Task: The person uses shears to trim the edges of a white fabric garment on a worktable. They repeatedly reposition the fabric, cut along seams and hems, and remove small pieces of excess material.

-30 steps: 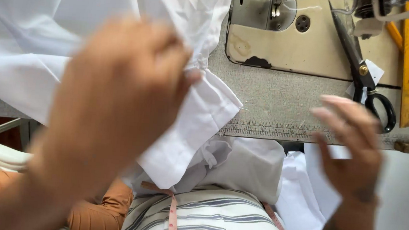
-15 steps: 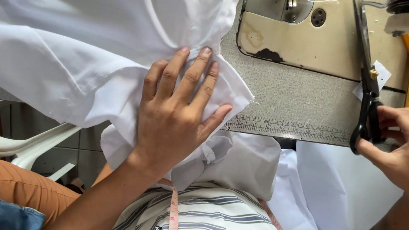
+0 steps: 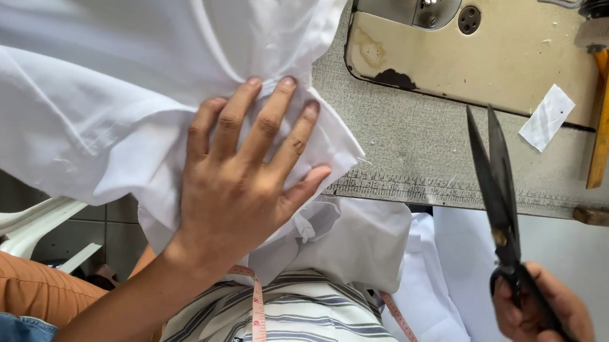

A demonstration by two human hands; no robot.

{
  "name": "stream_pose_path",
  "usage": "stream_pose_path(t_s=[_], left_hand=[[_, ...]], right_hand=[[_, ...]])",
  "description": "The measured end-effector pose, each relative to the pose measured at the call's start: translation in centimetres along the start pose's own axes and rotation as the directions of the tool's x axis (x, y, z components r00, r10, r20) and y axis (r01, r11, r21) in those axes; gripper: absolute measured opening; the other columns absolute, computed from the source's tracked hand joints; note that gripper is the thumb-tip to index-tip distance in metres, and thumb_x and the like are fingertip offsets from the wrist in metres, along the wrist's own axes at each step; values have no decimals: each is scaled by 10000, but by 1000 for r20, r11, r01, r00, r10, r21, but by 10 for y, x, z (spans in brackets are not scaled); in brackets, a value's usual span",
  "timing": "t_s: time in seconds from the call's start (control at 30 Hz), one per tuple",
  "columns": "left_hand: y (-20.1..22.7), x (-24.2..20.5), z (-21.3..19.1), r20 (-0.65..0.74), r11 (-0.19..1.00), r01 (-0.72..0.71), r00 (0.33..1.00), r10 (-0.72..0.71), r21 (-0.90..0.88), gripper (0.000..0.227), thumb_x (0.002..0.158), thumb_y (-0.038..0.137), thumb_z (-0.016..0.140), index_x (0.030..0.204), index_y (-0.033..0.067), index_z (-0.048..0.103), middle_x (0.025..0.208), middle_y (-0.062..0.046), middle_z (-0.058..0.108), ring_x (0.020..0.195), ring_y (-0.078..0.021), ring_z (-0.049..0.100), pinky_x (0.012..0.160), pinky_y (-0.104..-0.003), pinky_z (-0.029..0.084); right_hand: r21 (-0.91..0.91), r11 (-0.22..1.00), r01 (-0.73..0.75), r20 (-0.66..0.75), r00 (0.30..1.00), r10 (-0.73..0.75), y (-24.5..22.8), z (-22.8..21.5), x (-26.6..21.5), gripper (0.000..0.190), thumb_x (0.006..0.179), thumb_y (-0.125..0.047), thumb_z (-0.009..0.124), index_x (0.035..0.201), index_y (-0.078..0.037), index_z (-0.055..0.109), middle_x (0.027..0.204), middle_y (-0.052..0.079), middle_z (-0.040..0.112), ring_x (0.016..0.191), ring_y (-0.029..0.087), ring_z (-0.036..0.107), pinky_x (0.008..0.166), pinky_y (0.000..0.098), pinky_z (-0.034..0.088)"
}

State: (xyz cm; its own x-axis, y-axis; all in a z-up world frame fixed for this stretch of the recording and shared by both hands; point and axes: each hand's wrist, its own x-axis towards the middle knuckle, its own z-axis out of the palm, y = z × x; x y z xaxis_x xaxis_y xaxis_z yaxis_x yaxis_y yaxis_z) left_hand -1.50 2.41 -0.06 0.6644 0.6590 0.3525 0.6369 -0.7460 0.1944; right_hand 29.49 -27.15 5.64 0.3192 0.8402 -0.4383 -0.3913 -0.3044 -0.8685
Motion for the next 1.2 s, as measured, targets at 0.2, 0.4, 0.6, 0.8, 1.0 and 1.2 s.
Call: stream_pose_path(t_s=[0.2,0.4,0.6,0.8,1.0,1.2], left_hand=[[-6,-1,4,44,996,-89,995,88,17,589,1038,604,714,1387,131,747,1502,-133,535,1344,-321,485,1095,-519,361],[23,1,15,47,993,29,998,-35,118,1124,977,973,483,1486,-20,616,1545,-253,461,1406,-371,530,1174,-573,379],[-15,9,0,-233,965,-32,972,-31,-259,347,1042,159,527,1190,-30,778,1188,-193,780,1104,-327,748,983,-494,515],[-56,16,-33,560,-292,520,489,-669,-803,287,965,302,639,740,129,678,626,102,467,571,-25,415,469,-238,254],[-58,21,-53,515,-255,476,565,-645,-842,359,988,323,571,665,169,542,602,116,403,542,-19,362,475,-227,220],[-60,30,-81,359,227,528,778,-515,-819,478,1061,313,452,641,163,279,591,87,271,534,-70,263,493,-284,182]], right_hand=[[-491,866,-92,-296,953,-66,12,11,-1,575,742,-384,775,1093,36,598,822,66,553,697,88,522,625,168,377],[-798,590,-122,-389,852,-350,2,2,60,329,968,24,796,1233,77,608,926,140,637,751,139,577,631,236,479],[-984,-136,119,168,878,-449,-29,-3,104,484,945,-39,900,1355,180,762,1265,286,659,1033,329,636,937,398,550],[-849,41,527,425,727,-539,-38,140,148,318,1093,-2,745,1351,157,649,1348,347,650,1140,384,669,980,453,614],[-537,314,783,612,618,-494,-18,246,195,298,1098,-19,536,1385,61,541,1441,258,589,1347,398,640,1170,465,529],[-416,335,846,670,534,-516,25,271,198,490,1148,-169,501,1542,54,316,1422,299,640,1263,457,704,1142,519,583]])
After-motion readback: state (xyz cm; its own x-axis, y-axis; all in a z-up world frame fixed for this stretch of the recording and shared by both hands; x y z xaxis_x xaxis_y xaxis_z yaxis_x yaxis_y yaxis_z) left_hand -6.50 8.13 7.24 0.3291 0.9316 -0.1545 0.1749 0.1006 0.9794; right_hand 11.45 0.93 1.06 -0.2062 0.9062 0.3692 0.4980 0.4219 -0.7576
